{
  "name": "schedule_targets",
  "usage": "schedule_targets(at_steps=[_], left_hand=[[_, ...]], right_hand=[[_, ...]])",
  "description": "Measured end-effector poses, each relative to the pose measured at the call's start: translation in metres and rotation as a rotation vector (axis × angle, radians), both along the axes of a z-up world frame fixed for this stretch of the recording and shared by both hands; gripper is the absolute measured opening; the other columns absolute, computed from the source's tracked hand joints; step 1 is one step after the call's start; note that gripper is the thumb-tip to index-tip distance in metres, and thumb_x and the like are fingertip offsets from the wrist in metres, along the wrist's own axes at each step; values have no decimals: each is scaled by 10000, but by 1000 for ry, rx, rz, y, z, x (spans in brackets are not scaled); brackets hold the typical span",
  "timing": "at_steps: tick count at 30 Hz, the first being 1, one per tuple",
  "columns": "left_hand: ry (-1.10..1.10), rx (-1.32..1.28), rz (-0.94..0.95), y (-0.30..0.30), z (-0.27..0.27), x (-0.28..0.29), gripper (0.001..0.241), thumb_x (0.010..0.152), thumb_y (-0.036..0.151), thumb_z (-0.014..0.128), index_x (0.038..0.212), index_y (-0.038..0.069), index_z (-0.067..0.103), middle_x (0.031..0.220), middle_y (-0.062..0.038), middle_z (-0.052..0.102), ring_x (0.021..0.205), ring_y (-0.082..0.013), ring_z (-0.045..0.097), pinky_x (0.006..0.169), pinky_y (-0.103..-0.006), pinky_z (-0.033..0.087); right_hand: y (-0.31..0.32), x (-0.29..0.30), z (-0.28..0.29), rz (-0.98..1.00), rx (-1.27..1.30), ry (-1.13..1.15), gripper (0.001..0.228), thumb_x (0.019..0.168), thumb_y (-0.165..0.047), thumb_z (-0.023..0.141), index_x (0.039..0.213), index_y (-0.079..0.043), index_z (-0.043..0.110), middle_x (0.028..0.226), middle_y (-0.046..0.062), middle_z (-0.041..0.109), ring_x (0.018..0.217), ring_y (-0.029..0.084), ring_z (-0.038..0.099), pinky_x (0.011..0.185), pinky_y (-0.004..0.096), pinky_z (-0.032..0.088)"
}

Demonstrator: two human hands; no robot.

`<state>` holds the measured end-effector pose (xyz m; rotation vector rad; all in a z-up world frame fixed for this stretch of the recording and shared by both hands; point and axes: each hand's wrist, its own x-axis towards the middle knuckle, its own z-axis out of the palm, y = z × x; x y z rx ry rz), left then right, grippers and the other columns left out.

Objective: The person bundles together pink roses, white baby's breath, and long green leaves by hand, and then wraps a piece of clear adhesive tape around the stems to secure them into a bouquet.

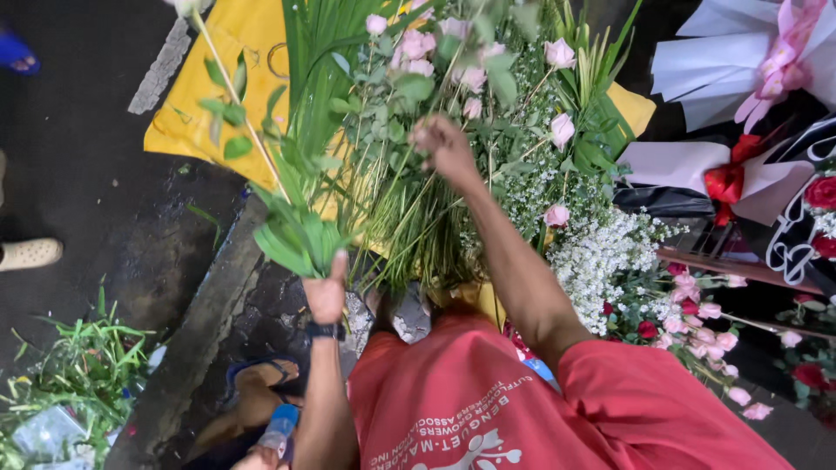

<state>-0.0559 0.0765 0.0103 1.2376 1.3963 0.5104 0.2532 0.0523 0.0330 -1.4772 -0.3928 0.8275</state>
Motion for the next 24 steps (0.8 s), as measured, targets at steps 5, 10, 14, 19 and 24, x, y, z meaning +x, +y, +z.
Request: schedule_targets(at_steps=[5, 10, 14, 19, 24], left_hand=[[-51, -158, 6, 29, 48, 42, 828, 830, 380, 792, 1539, 140, 438, 1055, -6, 489, 877, -160, 472, 754, -284, 405], [-273, -204, 213, 34, -43, 73, 260, 894, 313, 834, 941, 84, 720, 485, -26, 519, 356, -78, 472, 319, -237, 362], [-360, -236, 153, 13, -16, 88, 434, 890, 383, 823, 636, 108, 605, 432, 14, 444, 326, -86, 394, 330, -264, 346], [-606, -349, 72, -8, -27, 104, 519, 980, 325, 729, 569, 100, 506, 437, 10, 366, 323, -86, 360, 326, -249, 312], [-824, -496, -43, -13, -21, 122, 331, 1038, 327, 615, 860, 50, 588, 622, -10, 438, 417, -90, 404, 395, -247, 393]], right_hand=[[1, 31, 127, 183, 49, -379, 32, 1053, -204, 544, 1070, -178, 540, 1093, 53, 642, 843, 147, 642, 702, 279, 564], [-47, -39, 118, 3, 66, -129, 122, 992, -191, 707, 1070, -124, 640, 762, -31, 568, 665, 94, 605, 597, 254, 538], [-88, -55, 55, -209, -6, -87, 179, 1053, -230, 638, 1167, -138, 741, 636, -62, 451, 538, 13, 457, 479, 157, 367], [-82, -76, 77, 16, 37, -116, 231, 1033, -114, 604, 1211, -113, 751, 594, -100, 366, 507, -18, 390, 463, 129, 346], [-72, -82, 32, 211, 41, -214, 176, 952, -154, 787, 1103, -67, 760, 791, 108, 753, 738, 149, 677, 747, 297, 521]])
